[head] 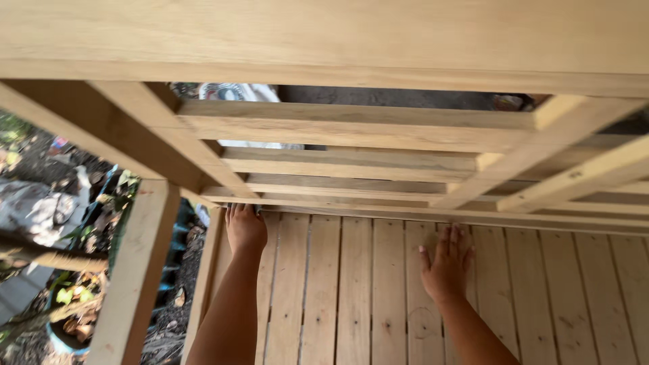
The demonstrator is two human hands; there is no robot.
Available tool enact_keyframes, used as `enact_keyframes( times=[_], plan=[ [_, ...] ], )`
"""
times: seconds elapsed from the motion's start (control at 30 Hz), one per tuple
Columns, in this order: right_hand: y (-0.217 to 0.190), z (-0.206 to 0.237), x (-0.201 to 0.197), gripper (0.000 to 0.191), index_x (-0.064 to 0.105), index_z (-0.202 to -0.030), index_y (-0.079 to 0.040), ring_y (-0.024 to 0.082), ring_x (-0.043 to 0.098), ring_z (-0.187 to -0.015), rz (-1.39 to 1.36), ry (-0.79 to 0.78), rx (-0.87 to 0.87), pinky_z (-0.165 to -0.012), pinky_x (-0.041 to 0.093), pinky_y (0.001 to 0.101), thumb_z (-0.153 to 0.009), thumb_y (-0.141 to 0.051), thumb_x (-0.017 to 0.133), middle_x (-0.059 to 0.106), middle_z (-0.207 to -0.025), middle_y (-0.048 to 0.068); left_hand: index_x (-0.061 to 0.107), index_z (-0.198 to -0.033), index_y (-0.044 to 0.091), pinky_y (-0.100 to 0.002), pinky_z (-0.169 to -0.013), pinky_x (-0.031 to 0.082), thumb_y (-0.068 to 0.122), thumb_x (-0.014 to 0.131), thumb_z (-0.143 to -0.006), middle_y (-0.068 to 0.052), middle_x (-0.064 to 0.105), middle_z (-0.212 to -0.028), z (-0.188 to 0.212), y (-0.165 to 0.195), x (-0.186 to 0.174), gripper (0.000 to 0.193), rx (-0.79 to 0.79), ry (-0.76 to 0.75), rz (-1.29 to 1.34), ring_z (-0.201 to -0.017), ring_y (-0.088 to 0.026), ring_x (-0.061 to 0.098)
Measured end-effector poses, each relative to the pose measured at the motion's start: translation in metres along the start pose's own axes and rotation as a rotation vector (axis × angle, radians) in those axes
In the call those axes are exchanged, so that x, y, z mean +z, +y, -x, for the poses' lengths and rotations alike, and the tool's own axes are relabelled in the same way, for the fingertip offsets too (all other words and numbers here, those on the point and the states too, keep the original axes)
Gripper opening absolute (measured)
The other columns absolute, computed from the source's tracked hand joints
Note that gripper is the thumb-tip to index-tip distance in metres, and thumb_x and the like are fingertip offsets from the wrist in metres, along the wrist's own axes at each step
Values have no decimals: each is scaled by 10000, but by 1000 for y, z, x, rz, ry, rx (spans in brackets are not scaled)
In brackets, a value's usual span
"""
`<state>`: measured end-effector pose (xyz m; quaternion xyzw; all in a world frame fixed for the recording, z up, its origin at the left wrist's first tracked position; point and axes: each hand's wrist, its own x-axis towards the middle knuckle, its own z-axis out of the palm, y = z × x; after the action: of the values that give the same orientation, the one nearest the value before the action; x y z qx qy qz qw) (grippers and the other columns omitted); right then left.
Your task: The person sands a wooden bed frame using a sanding block. They move the block back and forth along the top rail and side rails of the frame, smoothing the surface.
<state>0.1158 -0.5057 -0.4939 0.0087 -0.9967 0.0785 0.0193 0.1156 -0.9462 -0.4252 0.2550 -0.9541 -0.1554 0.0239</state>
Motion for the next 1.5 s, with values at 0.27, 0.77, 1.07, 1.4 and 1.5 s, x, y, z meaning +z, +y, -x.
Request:
enact_keyframes(
  times=[0.27,0.77,1.07,1.4,1.5],
  plan=[
    [54,15,-17,805,145,-1613,-31,321,71,-1560,-116,52,27,-1231,24,531,-1009,-507,385,106,-1697,161,407,-1534,68,-403,-1289,94,106,568,-910,-90,382,-1616,66,139,66,646,251,-115,-33,-1537,-228,252],
    [226,26,-64,768,145,-1605,-48,302,86,-1563,-185,-23,-24,-1240,49,499,-1009,-419,457,120,-1688,158,313,-1595,83,-433,-1297,33,312,575,-980,-100,313,-1656,211,471,148,706,563,-386,101,-1567,-251,179],
    [252,16,-65,796,86,-1609,-64,275,46,-1566,-187,-118,-15,-1243,25,491,-994,-389,473,86,-1695,132,529,-1479,289,-404,-1270,236,290,583,-943,-16,570,-1463,168,368,124,539,478,-130,-53,-1377,-202,506],
    [230,22,-46,781,138,-1602,-46,306,77,-1559,-230,-51,-63,-1236,39,508,-992,-393,482,117,-1687,156,681,-1251,91,-404,-1265,323,280,708,-890,-84,650,-1380,172,383,145,408,402,5,228,-1389,-266,531],
    [208,21,-39,802,144,-1616,-61,306,78,-1563,-184,-77,-20,-1238,32,515,-962,-379,482,141,-1682,144,523,-1470,99,-463,-1240,154,151,635,-896,-133,534,-1489,192,436,154,587,645,-20,-10,-1433,-283,398]
  ],
)
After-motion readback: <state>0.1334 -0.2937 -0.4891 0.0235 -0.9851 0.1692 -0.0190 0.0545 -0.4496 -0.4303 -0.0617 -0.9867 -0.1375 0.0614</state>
